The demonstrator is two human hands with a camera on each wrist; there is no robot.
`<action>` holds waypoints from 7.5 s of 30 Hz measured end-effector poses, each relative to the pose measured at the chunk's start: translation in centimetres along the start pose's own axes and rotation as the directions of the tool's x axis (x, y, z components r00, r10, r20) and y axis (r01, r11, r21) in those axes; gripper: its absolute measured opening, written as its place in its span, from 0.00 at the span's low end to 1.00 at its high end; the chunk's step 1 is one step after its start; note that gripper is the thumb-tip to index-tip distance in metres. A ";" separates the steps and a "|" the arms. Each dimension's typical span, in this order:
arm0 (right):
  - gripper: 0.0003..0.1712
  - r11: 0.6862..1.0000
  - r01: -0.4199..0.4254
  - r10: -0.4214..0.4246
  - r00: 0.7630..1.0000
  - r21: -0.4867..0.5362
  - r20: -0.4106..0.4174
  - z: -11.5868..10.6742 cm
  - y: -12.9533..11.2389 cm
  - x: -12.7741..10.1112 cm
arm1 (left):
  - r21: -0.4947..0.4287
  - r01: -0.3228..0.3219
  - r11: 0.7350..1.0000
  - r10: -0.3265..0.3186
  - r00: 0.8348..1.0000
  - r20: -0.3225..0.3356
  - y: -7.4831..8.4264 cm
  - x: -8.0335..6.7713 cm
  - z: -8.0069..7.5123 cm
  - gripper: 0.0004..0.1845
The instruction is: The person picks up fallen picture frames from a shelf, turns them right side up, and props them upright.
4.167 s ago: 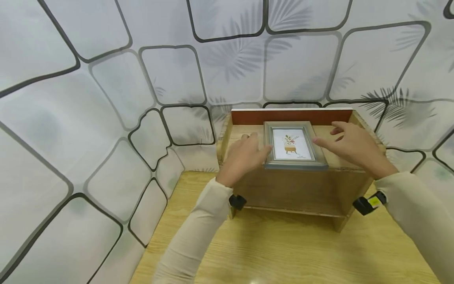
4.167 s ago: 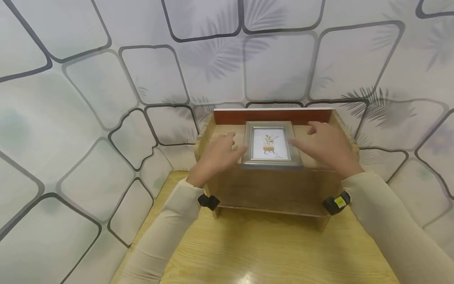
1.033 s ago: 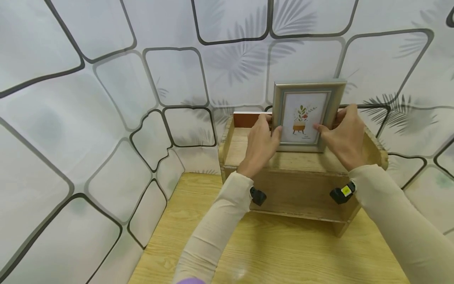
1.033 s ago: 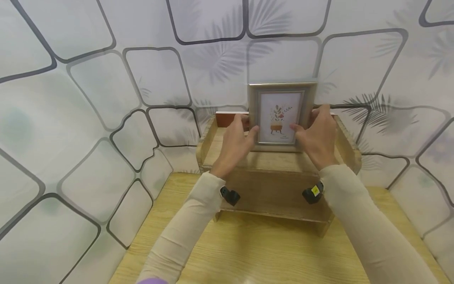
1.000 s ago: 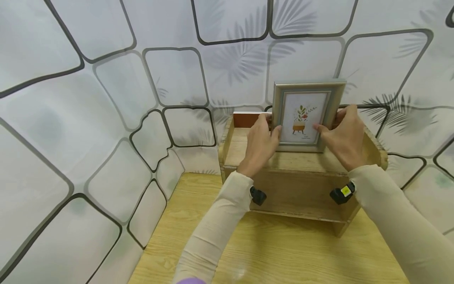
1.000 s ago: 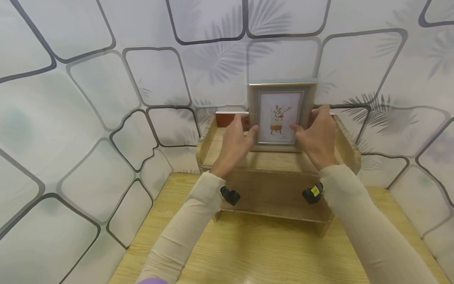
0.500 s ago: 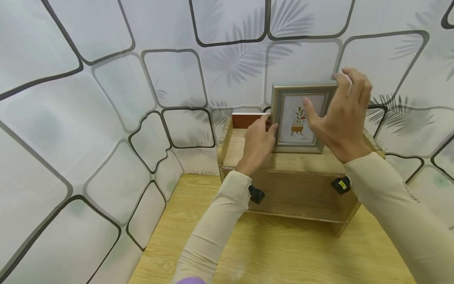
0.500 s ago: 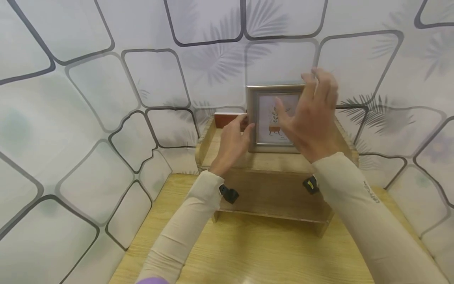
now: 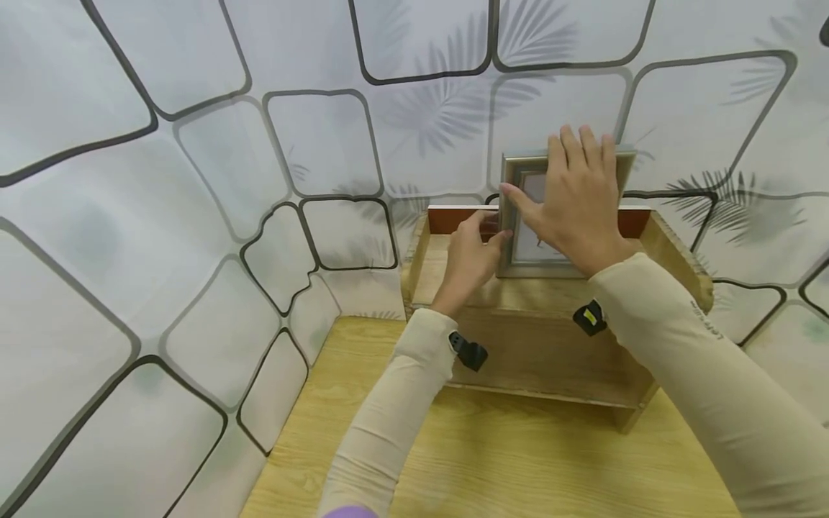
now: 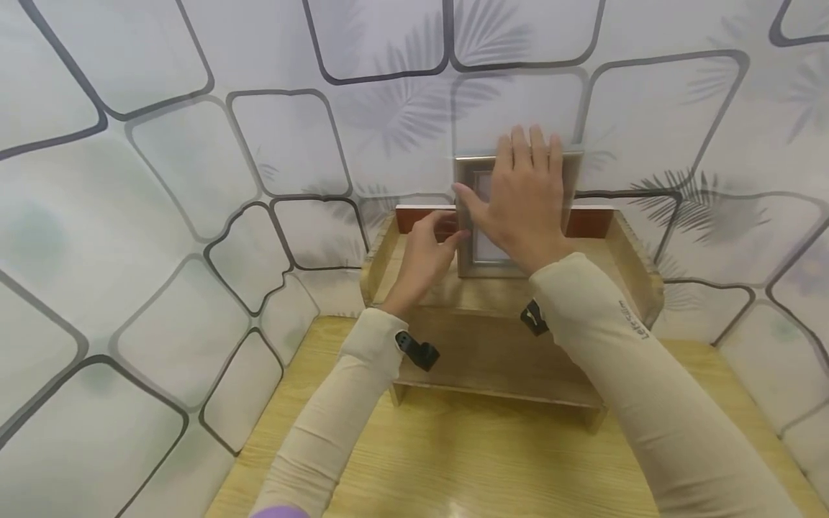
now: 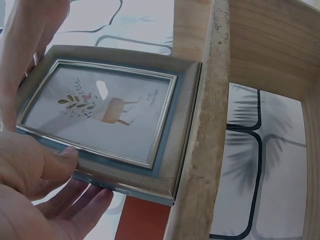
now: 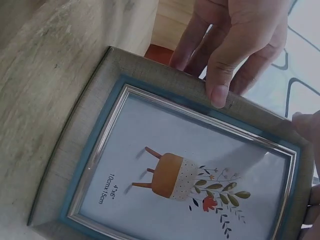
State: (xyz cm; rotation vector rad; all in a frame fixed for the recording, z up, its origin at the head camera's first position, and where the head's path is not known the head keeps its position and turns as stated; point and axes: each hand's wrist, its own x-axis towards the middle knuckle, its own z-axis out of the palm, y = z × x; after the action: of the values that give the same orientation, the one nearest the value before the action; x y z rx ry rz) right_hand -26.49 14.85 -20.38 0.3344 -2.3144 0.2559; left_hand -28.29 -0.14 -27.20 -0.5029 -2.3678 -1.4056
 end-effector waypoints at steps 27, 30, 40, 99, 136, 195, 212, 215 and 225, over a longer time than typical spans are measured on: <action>0.72 0.995 -0.057 0.040 0.982 0.087 0.183 -0.8 -0.3 0.2 | 0.043 -0.049 0.998 0.052 0.997 -0.060 0.7 -2.3 1.0 0.16; 0.70 0.991 -0.070 0.046 0.980 0.117 0.194 -1.0 -0.3 0.2 | 0.046 -0.055 0.997 0.058 0.995 -0.076 0.8 -2.4 1.2 0.15; 0.67 0.973 -0.083 0.027 0.967 0.215 0.254 -1.6 -0.1 0.4 | 0.076 -0.074 0.994 0.083 0.989 -0.119 1.2 -2.8 1.9 0.16; 0.65 0.859 -0.053 -0.201 0.880 0.510 0.431 -2.0 2.2 2.8 | 0.391 -0.225 0.893 0.267 0.962 -0.058 -2.4 -4.5 0.8 0.07; 0.56 0.819 -0.064 -0.269 0.835 0.570 0.480 -0.8 0.3 5.0 | 0.531 -0.236 0.813 0.349 0.929 -0.122 -2.2 -4.6 -1.9 0.09; 0.33 0.837 -0.198 0.025 0.945 0.510 0.325 1.9 6.1 5.1 | 0.299 -0.111 0.948 0.132 0.990 -0.054 0.2 -3.6 0.4 0.13; 0.40 0.888 -0.289 0.214 0.948 0.358 0.234 0.6 6.7 4.2 | 0.290 -0.083 0.953 0.099 0.994 -0.038 -0.2 -2.2 0.5 0.13; 0.42 0.884 -0.325 0.264 0.940 0.336 0.215 0.3 6.7 3.9 | 0.289 -0.066 0.955 0.082 0.996 -0.043 -0.1 -1.9 0.7 0.16; 0.41 0.891 -0.357 0.339 0.934 0.282 0.110 -0.4 6.0 3.0 | 0.299 -0.042 0.953 0.058 0.997 -0.043 -0.3 -1.2 1.0 0.18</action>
State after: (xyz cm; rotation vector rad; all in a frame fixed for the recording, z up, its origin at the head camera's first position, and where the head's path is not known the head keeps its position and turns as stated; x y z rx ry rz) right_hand -30.09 20.22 -18.44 0.0676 -2.3828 0.7908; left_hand -27.46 0.46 -28.44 -0.4339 -2.4474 -1.0007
